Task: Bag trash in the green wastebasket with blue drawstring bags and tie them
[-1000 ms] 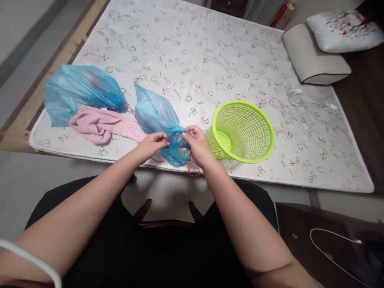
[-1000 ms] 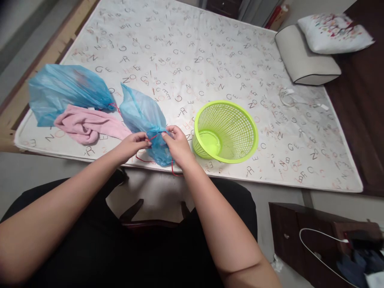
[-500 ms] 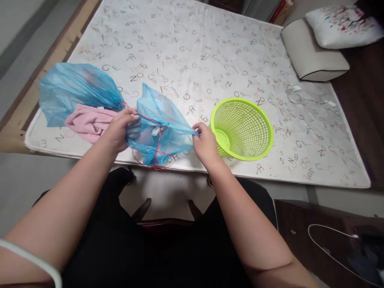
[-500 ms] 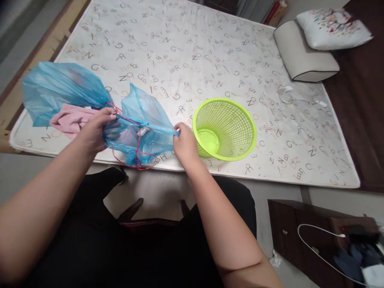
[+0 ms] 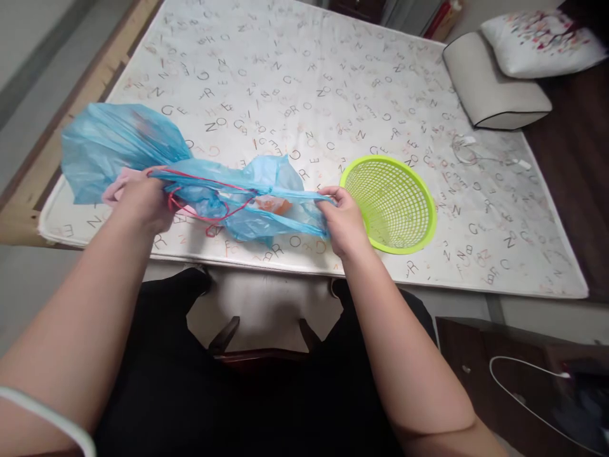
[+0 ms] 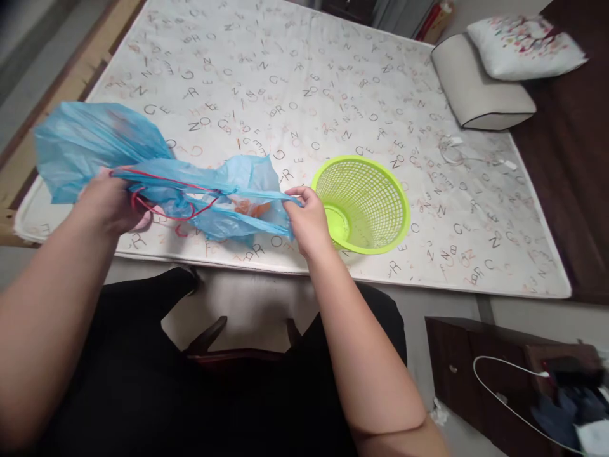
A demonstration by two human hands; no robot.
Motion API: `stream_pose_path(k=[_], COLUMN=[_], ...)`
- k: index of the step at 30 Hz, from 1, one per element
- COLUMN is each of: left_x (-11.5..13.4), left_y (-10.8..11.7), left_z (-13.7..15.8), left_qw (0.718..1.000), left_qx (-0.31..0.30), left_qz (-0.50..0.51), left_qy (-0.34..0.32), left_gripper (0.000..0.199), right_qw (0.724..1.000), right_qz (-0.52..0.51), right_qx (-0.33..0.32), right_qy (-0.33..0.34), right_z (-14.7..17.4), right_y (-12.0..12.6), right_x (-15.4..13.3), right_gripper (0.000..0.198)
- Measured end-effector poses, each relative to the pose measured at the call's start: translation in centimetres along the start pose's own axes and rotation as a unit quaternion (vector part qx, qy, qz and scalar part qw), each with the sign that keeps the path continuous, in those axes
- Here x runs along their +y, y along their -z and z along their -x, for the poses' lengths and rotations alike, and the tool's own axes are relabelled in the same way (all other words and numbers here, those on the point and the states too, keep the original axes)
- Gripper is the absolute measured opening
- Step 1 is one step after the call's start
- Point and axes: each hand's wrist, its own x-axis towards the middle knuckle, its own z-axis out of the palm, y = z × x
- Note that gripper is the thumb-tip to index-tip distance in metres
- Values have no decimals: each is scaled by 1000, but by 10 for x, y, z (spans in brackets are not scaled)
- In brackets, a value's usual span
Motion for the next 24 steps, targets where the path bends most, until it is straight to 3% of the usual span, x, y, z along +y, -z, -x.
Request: stream_pose_path(k=[2, 5, 8, 10, 13, 15, 18, 20, 24], left_x=[-3, -10, -20, -25, -31, -34, -36, -36, -29], left_y=[-16, -39, -55, -62, -70, -75, -77, -75, -65], left_z=[9, 24, 36, 43, 56, 64, 68, 64, 50], left_qw=[998, 991, 984, 981, 977, 975, 969, 973, 989], left_qx=[-6, -65, -126, -160, -194, -211, -237, -225, -139], left_qz=[61, 94, 99, 88, 59, 30, -5, -6, 33], left_qy=[27, 73, 72, 63, 60, 65, 65, 57, 24], left_gripper=[31, 25, 22, 25, 33, 40, 48, 47, 35], right_qw=[990, 941, 904, 897, 901, 922, 960, 971, 985], right_qz=[102, 233, 303, 311, 310, 286, 192, 131, 36], right_qx=[18, 24, -51, -121, -174, -169, -168, -181, -161], right_qy=[95, 245, 296, 290, 248, 200, 117, 84, 40], right_z=[7, 25, 46, 58, 66, 64, 56, 50, 34], right_y=[-3, -15, -35, -51, -71, -79, -81, -76, -57], right_x=[-2, -7, -7, -3, 6, 13, 21, 22, 19], right_gripper=[35, 44, 28, 22, 41, 48, 27, 14, 19])
